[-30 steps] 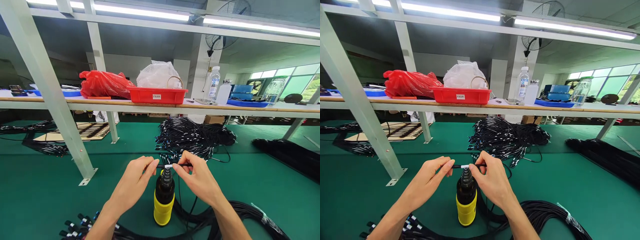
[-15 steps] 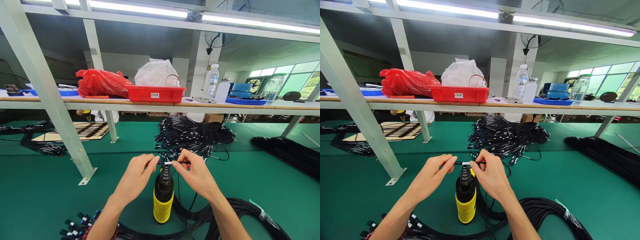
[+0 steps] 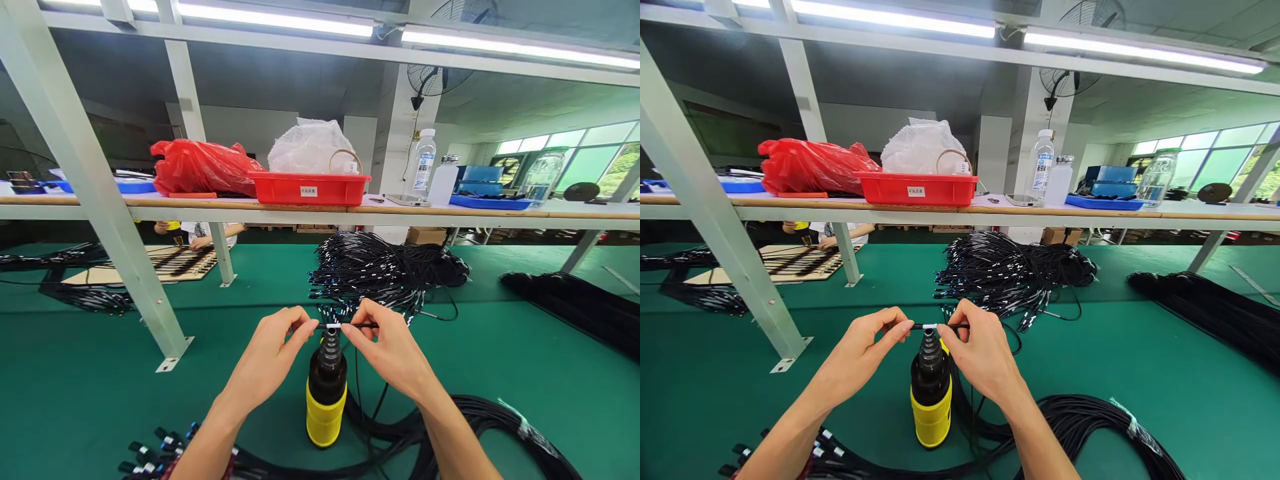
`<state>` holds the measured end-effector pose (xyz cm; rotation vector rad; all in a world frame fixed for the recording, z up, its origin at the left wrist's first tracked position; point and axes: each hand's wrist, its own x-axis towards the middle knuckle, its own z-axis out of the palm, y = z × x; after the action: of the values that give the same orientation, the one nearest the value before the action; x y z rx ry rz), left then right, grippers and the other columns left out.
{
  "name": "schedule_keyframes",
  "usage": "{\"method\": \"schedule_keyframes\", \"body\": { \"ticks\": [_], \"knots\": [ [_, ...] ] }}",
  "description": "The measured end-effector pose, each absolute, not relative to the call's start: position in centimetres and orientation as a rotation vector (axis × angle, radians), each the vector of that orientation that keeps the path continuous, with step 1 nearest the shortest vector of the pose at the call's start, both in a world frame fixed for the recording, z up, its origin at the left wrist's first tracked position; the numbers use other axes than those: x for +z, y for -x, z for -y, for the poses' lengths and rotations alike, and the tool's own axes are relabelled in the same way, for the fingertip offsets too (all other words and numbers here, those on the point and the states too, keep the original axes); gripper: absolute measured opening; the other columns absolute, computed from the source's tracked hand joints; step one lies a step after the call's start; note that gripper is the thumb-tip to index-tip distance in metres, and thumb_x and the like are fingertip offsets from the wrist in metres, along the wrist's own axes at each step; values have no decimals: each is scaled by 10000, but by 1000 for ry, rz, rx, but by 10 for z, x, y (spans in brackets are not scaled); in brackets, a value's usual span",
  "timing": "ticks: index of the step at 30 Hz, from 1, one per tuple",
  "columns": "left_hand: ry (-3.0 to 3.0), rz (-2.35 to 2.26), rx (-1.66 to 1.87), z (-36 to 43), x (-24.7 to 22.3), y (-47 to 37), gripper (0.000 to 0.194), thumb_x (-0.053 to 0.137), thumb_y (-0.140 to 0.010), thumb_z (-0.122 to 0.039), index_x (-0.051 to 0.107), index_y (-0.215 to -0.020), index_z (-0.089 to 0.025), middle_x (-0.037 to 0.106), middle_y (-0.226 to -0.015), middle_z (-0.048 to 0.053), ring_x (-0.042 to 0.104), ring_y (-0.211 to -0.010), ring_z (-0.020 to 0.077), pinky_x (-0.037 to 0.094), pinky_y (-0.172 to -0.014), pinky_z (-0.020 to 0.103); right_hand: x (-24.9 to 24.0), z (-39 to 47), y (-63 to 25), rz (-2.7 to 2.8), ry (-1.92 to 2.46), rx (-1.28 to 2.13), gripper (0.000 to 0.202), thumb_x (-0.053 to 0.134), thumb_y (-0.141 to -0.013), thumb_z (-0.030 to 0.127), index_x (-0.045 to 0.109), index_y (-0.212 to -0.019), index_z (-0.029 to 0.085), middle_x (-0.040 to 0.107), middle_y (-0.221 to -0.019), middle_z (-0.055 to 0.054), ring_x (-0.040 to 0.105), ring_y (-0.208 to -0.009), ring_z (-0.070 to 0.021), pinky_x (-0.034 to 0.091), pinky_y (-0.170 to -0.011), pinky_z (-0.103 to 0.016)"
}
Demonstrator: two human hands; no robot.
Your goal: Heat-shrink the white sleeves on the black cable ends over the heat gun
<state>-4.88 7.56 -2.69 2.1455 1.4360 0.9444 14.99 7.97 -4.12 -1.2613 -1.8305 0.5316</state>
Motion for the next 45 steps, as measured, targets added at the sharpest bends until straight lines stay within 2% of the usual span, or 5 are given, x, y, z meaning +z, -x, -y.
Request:
{"method": "schedule_keyframes", "body": {
  "ticks": [6,15,22,31,45],
  "knots": [
    [-2113,-1436,944,-74,-26,50,288,448,-934,-435,559,-783,-217,572,-754,-27,499,-724,158,363,-625,256,-39,-76,-152,1851,1197,603,204,500,-911,288,612,-769,193,631,-730,-2,540,-672,-145,405,-605,-251],
    [-2077,-1465,904,-76,-29,51,492,331,-961,-534,487,-633,-203,524,-618,-36,475,-617,143,329,-599,258,-37,-78,-151,1834,1149,665,202,526,-904,278,594,-741,179,558,-657,26,432,-576,-110,314,-514,-233],
    [-2043,-1475,936,-78,-34,53,471,367,-944,-553,436,-629,-210,487,-612,-49,428,-592,137,308,-578,255,-39,-79,-151,1828,1159,657,195,535,-897,277,620,-748,185,605,-686,14,474,-614,-126,347,-551,-243],
    [-2056,-1448,884,-75,-34,53,497,330,-963,-531,529,-647,-203,522,-614,-41,466,-607,140,319,-594,255,-37,-80,-149,1809,1142,679,162,559,-868,220,660,-745,189,657,-708,14,532,-655,-128,363,-578,-240],
    [-2005,-1420,1009,-76,-33,50,261,508,-902,-444,568,-776,-223,544,-733,-45,465,-706,147,356,-654,254,-41,-84,-153,1790,1150,650,102,587,-825,175,669,-768,195,679,-740,12,585,-692,-137,407,-612,-244]
  ]
}}
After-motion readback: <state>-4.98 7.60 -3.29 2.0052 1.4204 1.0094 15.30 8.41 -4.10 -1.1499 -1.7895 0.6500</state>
